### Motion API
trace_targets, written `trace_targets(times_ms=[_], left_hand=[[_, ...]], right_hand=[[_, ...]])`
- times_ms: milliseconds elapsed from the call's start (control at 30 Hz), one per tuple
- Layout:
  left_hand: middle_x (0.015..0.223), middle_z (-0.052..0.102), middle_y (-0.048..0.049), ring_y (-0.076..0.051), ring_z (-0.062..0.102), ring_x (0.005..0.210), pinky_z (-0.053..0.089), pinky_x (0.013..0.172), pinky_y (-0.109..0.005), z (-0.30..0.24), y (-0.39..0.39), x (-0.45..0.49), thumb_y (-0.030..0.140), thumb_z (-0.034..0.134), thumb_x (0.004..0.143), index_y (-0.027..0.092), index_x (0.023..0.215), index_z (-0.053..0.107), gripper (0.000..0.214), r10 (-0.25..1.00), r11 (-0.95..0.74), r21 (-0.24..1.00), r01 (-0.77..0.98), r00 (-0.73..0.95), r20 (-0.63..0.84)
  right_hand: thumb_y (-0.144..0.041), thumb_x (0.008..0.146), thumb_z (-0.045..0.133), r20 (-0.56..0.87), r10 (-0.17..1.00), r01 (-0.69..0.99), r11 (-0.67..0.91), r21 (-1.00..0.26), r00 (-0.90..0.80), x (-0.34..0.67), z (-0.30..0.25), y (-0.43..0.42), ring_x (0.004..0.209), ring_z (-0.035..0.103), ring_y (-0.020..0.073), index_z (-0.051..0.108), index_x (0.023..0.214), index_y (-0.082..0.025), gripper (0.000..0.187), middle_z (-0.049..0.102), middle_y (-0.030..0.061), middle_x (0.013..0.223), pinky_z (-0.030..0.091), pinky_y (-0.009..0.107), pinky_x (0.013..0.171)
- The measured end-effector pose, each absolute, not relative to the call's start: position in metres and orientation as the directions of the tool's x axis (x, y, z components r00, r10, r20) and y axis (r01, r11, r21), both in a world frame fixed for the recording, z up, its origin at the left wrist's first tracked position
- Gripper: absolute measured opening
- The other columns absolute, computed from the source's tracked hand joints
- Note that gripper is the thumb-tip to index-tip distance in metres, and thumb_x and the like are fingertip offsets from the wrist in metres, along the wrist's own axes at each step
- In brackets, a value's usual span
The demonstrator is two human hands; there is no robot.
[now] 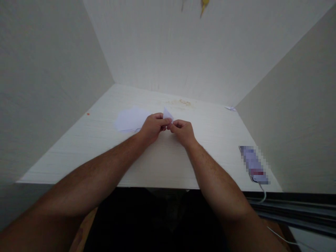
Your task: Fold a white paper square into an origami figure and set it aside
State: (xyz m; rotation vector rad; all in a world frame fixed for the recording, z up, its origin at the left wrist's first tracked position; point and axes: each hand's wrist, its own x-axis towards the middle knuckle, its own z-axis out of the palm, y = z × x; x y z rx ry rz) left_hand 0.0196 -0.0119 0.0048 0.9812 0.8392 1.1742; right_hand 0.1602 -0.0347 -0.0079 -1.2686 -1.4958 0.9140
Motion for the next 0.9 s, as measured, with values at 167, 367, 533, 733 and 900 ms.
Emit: trace_targets(times_ms=[167, 367, 533, 733, 900], left_hand=[[0.052, 0.058, -0.0011, -0.008, 0.048, 0.046, 0.031, 0.047, -0.024, 0.0062, -0.0130, 0.0180, 0.019, 0.079, 0.058, 0.013, 0.056, 0.058, 0.022, 0.970, 0.132, 0.927, -0.352, 0.239, -0.047], [0.045, 0.050, 0.0022, -0.007, 0.043, 0.043, 0.029, 0.046, -0.024, 0.0064, -0.0113, 0.0162, 0.020, 0.078, 0.058, 0.015, 0.051, 0.053, 0.026, 0.977, 0.124, 0.921, -0.369, 0.206, -0.049], [0.047, 0.050, 0.0026, -0.007, 0.043, 0.044, 0.031, 0.047, -0.024, 0.0048, -0.0105, 0.0155, 0.021, 0.079, 0.057, 0.015, 0.053, 0.054, 0.026, 0.978, 0.134, 0.917, -0.376, 0.198, -0.061], [0.049, 0.051, 0.0016, -0.008, 0.046, 0.047, 0.036, 0.051, -0.024, 0.0039, -0.0122, 0.0156, 0.028, 0.082, 0.059, 0.015, 0.052, 0.055, 0.031, 0.980, 0.101, 0.938, -0.332, 0.198, -0.035], [0.055, 0.057, 0.0004, -0.009, 0.050, 0.052, 0.040, 0.055, -0.025, 0.0027, -0.0097, 0.0128, 0.032, 0.083, 0.058, 0.013, 0.061, 0.064, 0.027, 0.984, 0.089, 0.942, -0.323, 0.176, -0.033]], right_hand=[[-0.042, 0.076, 0.068, 0.207, 0.976, 0.297, 0.218, -0.930, -0.070, 0.1631, -0.0048, -0.0348, 0.055, 0.048, 0.0099, 0.068, 0.065, -0.018, 0.026, 0.062, -0.0003, 0.059, 0.038, 0.024, 0.055], [-0.042, 0.075, 0.071, 0.157, 0.983, 0.244, 0.177, -0.953, -0.099, 0.1642, -0.0061, -0.0327, 0.053, 0.052, 0.0100, 0.067, 0.064, -0.018, 0.026, 0.067, 0.0013, 0.061, 0.039, 0.024, 0.053], [-0.041, 0.076, 0.070, 0.162, 0.982, 0.271, 0.182, -0.945, -0.097, 0.1644, -0.0083, -0.0323, 0.052, 0.053, 0.0098, 0.066, 0.065, -0.018, 0.025, 0.067, 0.0007, 0.060, 0.039, 0.024, 0.053], [-0.039, 0.080, 0.064, 0.219, 0.974, 0.378, 0.227, -0.898, -0.064, 0.1662, -0.0096, -0.0333, 0.050, 0.049, 0.0092, 0.063, 0.064, -0.018, 0.027, 0.063, -0.0011, 0.057, 0.036, 0.024, 0.051], [-0.041, 0.078, 0.066, 0.209, 0.977, 0.329, 0.186, -0.926, 0.037, 0.1657, -0.0095, -0.0328, 0.049, 0.048, 0.0098, 0.064, 0.063, -0.018, 0.027, 0.062, -0.0011, 0.055, 0.037, 0.024, 0.051]])
